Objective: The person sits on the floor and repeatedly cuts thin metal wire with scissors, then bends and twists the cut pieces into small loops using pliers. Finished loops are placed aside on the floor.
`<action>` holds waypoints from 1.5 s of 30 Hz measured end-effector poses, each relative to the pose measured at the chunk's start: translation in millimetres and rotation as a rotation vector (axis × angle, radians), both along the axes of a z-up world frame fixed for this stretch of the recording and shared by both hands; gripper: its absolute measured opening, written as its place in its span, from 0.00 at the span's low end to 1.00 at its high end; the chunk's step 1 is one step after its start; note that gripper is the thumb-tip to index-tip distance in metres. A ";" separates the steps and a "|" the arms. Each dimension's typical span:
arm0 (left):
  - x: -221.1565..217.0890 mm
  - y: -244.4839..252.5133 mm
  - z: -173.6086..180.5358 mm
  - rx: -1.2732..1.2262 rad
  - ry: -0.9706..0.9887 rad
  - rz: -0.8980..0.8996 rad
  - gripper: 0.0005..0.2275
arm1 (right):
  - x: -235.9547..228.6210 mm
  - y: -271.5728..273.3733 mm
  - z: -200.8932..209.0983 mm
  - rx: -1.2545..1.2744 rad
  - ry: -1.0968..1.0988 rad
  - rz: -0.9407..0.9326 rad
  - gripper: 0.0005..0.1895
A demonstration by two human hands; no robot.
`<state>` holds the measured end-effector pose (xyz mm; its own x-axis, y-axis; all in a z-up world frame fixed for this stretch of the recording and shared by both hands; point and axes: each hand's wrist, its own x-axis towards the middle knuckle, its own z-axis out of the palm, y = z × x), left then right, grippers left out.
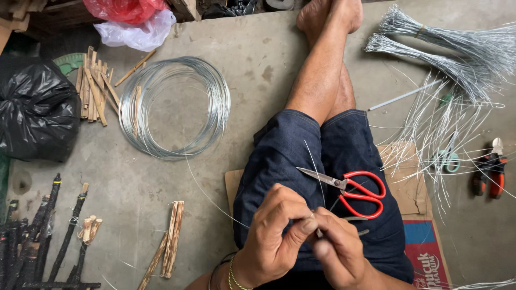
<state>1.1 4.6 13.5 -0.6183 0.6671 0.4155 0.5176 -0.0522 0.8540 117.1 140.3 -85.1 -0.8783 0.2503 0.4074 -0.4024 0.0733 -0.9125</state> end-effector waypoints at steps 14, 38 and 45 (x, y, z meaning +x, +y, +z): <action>5.1 10.0 -20.1 0.212 -0.732 -0.368 0.16 | -15.9 9.5 61.9 0.143 0.022 -0.284 0.15; -20.2 46.4 76.1 0.095 0.072 -0.187 0.11 | -2.3 40.6 72.0 -0.461 0.204 -0.132 0.20; -34.5 48.2 83.8 -0.092 0.228 -0.291 0.06 | 0.8 53.2 71.9 -0.255 0.110 -0.292 0.22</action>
<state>-33.4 52.8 97.3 -0.2958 0.8421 0.4510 0.6694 -0.1541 0.7267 117.9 193.4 -13.3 -0.7101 0.5881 0.3872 -0.4943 -0.0248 -0.8690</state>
